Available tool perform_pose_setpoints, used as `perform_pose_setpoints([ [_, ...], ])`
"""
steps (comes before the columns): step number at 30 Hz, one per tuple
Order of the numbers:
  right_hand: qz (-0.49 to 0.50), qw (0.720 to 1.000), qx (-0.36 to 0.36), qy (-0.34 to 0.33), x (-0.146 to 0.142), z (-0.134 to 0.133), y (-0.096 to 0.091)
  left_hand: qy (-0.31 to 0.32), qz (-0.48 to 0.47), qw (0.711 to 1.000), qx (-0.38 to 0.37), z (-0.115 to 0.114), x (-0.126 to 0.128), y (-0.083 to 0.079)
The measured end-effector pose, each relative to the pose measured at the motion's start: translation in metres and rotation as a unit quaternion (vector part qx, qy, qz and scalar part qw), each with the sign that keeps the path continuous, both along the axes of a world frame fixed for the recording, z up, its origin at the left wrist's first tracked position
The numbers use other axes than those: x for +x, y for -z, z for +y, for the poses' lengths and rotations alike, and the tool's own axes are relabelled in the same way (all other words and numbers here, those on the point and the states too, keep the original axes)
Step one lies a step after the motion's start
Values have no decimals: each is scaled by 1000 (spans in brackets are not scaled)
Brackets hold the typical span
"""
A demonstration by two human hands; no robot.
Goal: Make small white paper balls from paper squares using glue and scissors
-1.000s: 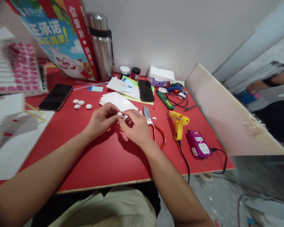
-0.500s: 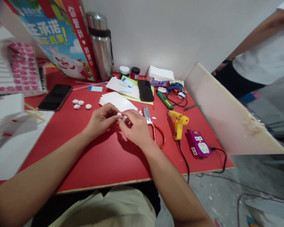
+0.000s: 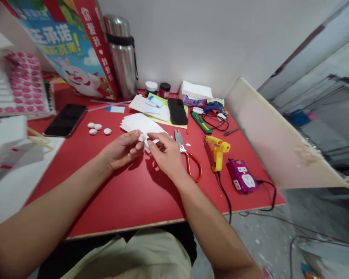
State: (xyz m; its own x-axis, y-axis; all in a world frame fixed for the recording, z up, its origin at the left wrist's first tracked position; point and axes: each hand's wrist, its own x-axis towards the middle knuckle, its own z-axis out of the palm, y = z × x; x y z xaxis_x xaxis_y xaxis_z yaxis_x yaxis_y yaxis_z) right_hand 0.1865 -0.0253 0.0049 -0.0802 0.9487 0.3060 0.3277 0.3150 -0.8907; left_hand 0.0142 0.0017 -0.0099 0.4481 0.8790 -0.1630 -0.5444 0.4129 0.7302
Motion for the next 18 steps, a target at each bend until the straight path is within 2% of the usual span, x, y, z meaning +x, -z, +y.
perform_pose_setpoints([
  [5,16,1000,6,-14,-1,-1,3,19,-8,999,-28,-1,2,-1],
  [9,28,999,-17,-23,-1,1,7,-7,16,1000,-24,-2,4,0],
  [15,-33,999,10,-15,-2,1,9,-55,100,993,25,-3,7,1],
  [18,-22,1000,7,-20,-3,1,8,-73,122,988,67,-4,7,1],
])
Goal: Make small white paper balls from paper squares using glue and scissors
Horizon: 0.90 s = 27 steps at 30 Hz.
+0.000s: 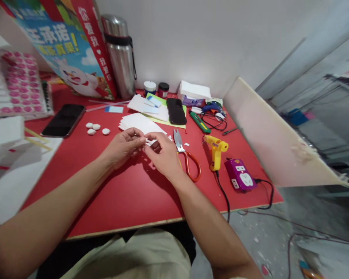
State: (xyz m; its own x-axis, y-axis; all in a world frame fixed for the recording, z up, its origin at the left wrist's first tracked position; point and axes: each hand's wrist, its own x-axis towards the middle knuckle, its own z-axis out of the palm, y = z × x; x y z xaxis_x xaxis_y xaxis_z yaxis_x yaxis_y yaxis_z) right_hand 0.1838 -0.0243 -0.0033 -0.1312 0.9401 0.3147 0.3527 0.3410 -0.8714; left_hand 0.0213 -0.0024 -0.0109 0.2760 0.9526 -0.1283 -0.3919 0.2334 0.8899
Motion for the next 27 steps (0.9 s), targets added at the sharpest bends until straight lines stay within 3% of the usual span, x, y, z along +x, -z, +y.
perform_pose_setpoints([
  [9,149,976,-151,-43,7,5,-7,38,-16,999,31,1,-4,2],
  [15,142,974,-175,-38,8,7,-6,1,10,998,66,-1,-2,0],
  [22,81,994,-64,31,6,10,1,-55,100,988,100,-3,0,-2],
  [27,161,972,-172,11,5,7,0,-69,169,973,144,-3,0,0],
])
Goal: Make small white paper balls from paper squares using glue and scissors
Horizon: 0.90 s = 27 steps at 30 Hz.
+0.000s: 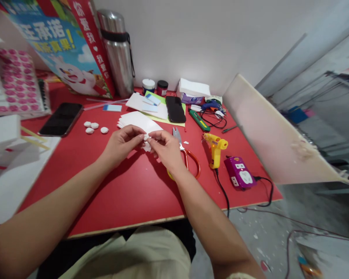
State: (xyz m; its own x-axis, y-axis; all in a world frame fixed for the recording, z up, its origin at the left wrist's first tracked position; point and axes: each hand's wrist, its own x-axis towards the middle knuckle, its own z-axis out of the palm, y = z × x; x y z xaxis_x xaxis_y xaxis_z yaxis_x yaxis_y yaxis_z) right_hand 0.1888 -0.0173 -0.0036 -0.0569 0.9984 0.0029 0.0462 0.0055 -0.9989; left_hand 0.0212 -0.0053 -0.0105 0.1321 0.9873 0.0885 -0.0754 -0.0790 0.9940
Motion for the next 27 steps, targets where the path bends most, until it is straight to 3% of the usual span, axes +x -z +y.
perform_pose_setpoints([
  [7,80,996,-47,-19,1,3,0,18,0,1000,-3,0,1,-2],
  [23,74,995,-68,-24,2,5,-1,51,-42,997,-40,1,-1,-6],
  [27,80,991,-101,-23,3,6,-3,73,-7,997,-24,2,-3,-4],
])
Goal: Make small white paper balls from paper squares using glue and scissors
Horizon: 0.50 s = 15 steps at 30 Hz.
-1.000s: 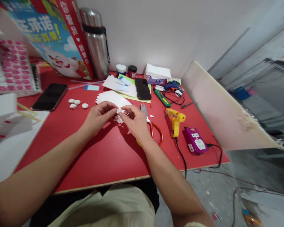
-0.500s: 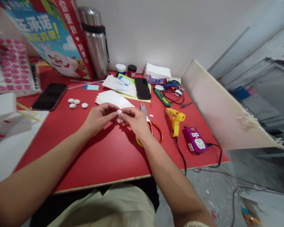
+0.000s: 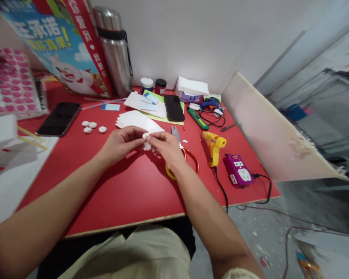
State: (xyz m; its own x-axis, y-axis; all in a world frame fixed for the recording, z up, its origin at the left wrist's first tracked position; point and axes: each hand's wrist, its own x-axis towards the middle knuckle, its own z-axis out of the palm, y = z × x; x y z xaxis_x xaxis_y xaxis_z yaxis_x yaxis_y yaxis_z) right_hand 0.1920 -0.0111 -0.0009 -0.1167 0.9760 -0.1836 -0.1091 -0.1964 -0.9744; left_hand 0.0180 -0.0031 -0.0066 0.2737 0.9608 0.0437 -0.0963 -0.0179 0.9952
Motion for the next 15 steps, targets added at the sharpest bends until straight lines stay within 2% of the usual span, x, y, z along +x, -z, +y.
perform_pose_setpoints([
  [2,2,1000,-8,-10,1,1,1,-11,20,1000,4,0,-1,0],
  [4,-5,1000,-4,-15,2,1,2,-22,1,999,-32,1,-2,0],
  [6,-29,999,18,-3,2,1,2,-24,-75,990,-120,3,-3,0],
  [8,-60,996,57,15,2,0,0,-14,-162,962,-219,5,-4,0],
  [10,-79,991,107,12,1,-2,-2,-1,-209,936,-282,7,-5,0],
  [12,-93,985,146,-14,0,-3,-3,-4,-213,932,-295,7,-4,1],
  [15,-122,978,167,-30,-3,-3,-1,-12,-179,949,-261,4,-2,2],
])
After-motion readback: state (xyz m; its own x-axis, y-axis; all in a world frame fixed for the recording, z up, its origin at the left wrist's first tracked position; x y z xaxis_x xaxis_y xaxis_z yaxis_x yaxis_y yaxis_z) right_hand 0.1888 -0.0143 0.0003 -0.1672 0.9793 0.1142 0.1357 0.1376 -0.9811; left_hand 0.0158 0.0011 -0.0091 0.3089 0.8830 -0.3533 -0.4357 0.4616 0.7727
